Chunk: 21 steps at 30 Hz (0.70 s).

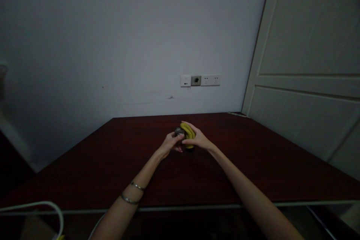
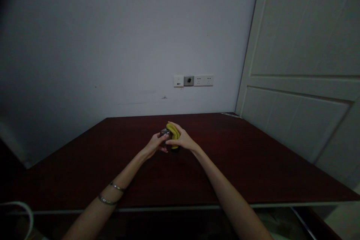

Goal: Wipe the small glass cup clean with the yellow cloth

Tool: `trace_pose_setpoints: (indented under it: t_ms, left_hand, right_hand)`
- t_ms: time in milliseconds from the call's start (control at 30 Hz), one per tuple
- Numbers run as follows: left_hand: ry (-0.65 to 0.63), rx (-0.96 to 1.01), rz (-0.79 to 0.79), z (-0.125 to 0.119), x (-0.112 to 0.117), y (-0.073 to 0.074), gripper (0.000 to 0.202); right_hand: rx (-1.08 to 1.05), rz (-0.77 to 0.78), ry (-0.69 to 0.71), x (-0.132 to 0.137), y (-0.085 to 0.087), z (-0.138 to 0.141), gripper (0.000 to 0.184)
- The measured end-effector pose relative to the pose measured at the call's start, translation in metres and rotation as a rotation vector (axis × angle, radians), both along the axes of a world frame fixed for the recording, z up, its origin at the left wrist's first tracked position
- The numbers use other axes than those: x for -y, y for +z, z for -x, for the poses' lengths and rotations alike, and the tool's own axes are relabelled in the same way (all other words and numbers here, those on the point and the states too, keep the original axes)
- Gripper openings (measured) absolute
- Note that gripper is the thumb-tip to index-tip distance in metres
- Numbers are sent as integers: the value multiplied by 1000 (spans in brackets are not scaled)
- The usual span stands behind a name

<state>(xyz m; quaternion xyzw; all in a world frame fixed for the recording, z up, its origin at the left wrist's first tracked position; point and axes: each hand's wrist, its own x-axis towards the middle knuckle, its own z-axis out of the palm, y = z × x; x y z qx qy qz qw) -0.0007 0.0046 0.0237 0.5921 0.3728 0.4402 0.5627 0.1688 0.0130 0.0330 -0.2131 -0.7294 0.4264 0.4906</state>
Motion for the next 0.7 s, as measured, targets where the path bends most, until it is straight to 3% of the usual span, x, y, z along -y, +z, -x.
trace_pose_setpoints:
  t_ms: [200,333,533,600,700]
  left_hand:
    - [-64,9,22,3,-5,-4,49]
    - [-146,11,67,9,-11,-8,51]
    - [-276,79,89,19,-15,-5,59]
    - [-238,62,68,21,-15,-3,60]
    - [-51,43,-26,21,-16,-4,68]
  right_hand:
    - [25,-131,-117,-2,-12,9,93]
    - [-9,-72,-156,-3,-16,14,92]
    - [-146,106,-250,-2,-6,17,88]
    - [-198,199,-291,-3,-3,16,83]
    - [-257,306,-314,-5,-1,16,78]
